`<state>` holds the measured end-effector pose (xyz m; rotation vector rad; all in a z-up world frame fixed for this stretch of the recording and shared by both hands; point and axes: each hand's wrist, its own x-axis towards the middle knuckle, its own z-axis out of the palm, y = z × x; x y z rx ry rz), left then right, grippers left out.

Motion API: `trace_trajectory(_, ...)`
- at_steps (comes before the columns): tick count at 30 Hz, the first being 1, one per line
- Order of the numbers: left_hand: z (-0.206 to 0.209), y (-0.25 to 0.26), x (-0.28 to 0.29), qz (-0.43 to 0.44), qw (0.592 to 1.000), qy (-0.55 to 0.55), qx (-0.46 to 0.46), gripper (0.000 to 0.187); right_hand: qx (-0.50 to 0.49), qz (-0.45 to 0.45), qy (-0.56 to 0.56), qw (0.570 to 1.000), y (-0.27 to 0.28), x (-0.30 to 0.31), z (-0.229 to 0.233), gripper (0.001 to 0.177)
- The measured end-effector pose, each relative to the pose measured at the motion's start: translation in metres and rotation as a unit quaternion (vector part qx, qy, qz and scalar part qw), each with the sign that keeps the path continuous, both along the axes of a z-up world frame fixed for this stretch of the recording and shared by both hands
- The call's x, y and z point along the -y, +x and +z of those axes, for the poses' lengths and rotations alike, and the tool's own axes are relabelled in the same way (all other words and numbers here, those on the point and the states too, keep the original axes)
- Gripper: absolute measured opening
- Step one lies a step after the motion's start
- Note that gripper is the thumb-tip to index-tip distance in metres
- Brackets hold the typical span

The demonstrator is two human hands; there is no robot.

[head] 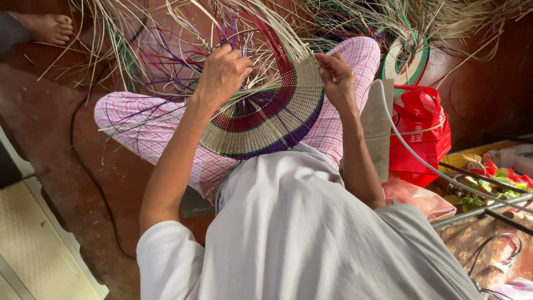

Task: Weaving colored and natural fibers together to create a circular mat

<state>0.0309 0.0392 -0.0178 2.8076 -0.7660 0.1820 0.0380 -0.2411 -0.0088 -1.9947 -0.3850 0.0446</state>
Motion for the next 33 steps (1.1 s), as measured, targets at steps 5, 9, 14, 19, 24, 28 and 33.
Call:
trace_trajectory(5, 0.022, -0.009, 0.001, 0.015, 0.991, -0.122, 0.046, 0.028, -0.032, 0.008, 0.024, 0.999, 0.006, 0.002, -0.005, 0.031)
trace_trajectory(9, 0.015, -0.021, -0.012, 0.256, 0.942, -0.173, 0.132, 0.030, -0.027, 0.011, 0.027, 0.999, 0.008, 0.007, -0.015, 0.031)
trace_trajectory(14, 0.012, -0.030, -0.035, 0.290, 0.901, -0.273, -0.171, 0.020, -0.046, -0.024, 0.113, 0.992, 0.015, 0.020, -0.039, 0.031)
trace_trajectory(19, 0.023, 0.043, -0.030, 0.197, 0.957, -0.067, -0.201, 0.010, -0.075, -0.060, 0.110, 0.989, 0.041, 0.038, -0.041, 0.031)
trace_trajectory(24, 0.038, 0.126, -0.005, 0.176, 0.967, -0.091, -0.159, 0.009, -0.075, -0.115, 0.123, 0.983, 0.078, 0.055, -0.059, 0.033)
trace_trajectory(28, 0.025, 0.125, -0.015, 0.204, 0.955, -0.081, -0.202, 0.011, -0.107, -0.063, 0.072, 0.990, 0.096, 0.054, -0.070, 0.029)
trace_trajectory(33, 0.016, 0.065, -0.044, 0.344, 0.806, -0.059, -0.479, 0.017, -0.069, 0.036, 0.049, 0.996, 0.105, 0.023, -0.124, 0.030)
